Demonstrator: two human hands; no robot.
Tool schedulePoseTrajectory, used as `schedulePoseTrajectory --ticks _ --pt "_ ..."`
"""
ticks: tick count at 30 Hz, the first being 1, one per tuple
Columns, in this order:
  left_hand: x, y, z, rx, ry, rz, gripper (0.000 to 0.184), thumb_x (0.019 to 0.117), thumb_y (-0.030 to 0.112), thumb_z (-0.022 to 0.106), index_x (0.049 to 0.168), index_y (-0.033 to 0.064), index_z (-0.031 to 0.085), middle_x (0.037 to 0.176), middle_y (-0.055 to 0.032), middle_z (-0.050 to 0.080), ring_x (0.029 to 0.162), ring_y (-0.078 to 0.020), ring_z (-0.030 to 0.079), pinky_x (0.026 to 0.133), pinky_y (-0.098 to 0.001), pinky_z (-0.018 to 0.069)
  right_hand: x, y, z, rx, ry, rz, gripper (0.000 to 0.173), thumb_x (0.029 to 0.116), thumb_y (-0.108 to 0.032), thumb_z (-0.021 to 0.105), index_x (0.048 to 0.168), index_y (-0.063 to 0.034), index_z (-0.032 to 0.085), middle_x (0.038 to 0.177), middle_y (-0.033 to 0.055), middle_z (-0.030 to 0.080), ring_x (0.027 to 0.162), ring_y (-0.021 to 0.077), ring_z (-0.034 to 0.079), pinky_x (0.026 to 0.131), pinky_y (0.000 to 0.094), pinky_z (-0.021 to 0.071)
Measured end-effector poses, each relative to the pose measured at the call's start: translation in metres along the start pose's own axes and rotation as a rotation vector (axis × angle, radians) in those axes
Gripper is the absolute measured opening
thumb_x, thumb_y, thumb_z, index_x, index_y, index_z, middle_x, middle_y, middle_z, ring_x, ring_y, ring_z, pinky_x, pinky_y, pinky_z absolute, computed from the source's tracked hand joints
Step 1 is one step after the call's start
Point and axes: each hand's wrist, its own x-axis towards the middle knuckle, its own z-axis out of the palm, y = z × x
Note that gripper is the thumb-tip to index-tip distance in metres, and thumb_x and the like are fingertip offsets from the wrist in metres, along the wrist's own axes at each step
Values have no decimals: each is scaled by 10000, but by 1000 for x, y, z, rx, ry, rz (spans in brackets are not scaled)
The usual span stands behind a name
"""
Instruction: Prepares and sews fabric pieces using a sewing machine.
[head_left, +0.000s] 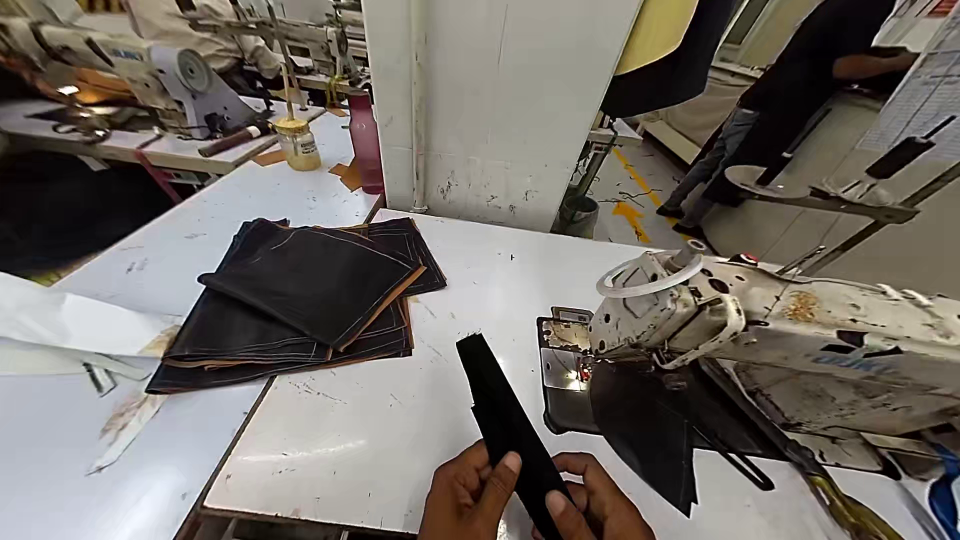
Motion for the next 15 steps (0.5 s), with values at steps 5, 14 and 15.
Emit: schedulePoseTrajectory --ticks 5,14,15 --pt "6 6 -24 175 149 -28 185 1037 53 558 1119 -75 665 937 -140 770 830 -244 768 780 -406 662 26 10 23 -306 74 -76 545 930 -303 768 1331 -17 536 1004 52 729 848 145 728 755 369 641" --pt "23 10 -38 355 183 -37 114 986 38 639 1057 -38 685 834 -81 761 729 -172 750 699 -313 652 51 22 22 -664 213 -147 465 1020 -425 592 1336 -84 605 1054 32 722 892 139 705 777 350 614" --pt "24 9 -40 360 173 -37 115 986 42 640 1057 -35 686 828 -80 758 720 -169 745 690 -306 647 54 23 21 -706 224 -162 494 1010 -457 598 1338 -86 609 1097 42 708 930 148 691 796 346 604"
